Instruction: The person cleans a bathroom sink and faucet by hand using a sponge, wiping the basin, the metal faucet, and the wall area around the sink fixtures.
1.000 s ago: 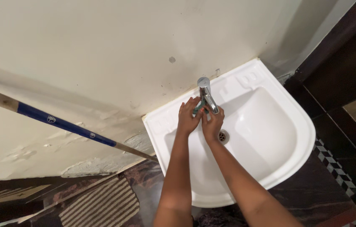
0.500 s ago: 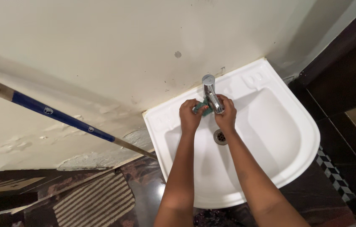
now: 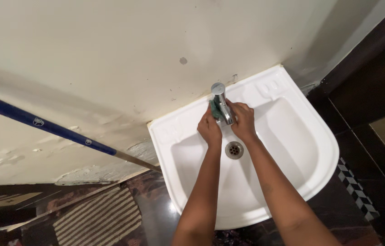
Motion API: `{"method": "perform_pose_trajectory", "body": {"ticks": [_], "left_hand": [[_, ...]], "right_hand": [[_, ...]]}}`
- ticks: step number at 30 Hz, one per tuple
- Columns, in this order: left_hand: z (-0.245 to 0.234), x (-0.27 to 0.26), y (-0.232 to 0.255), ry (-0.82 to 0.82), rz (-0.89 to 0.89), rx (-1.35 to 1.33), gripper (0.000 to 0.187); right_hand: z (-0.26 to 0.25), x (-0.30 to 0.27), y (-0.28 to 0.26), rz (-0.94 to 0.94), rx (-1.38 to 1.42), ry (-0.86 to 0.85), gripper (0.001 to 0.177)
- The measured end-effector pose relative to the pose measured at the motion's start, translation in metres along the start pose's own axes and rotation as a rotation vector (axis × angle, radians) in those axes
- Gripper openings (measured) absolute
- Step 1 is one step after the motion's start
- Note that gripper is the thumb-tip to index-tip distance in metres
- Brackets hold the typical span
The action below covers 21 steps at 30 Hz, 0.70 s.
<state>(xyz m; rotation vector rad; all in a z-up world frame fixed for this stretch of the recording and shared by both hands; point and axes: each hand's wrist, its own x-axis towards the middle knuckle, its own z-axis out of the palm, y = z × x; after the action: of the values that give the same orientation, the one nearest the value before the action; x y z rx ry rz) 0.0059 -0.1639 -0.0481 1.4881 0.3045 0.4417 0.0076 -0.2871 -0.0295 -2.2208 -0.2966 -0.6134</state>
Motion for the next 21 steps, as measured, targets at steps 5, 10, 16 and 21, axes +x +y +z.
{"method": "perform_pose_trajectory", "body": {"ticks": [5,10,16,21], "left_hand": [[-0.010,0.008,-0.025,-0.146,0.092,-0.061,0.023],[-0.017,0.018,0.024,-0.219,0.124,0.085,0.046],[-0.018,0.023,0.053,-0.293,0.135,0.357,0.061],[-0.013,0.022,0.051,-0.244,0.184,0.293,0.057]], "right_hand": [[-0.009,0.000,-0.004,-0.006,-0.019,-0.031,0.057],[-0.013,0.001,-0.007,0.003,-0.021,-0.047,0.054],[-0.007,0.001,-0.002,0.000,-0.025,-0.038,0.047],[0.002,0.007,0.000,0.031,-0.060,-0.018,0.056]]}}
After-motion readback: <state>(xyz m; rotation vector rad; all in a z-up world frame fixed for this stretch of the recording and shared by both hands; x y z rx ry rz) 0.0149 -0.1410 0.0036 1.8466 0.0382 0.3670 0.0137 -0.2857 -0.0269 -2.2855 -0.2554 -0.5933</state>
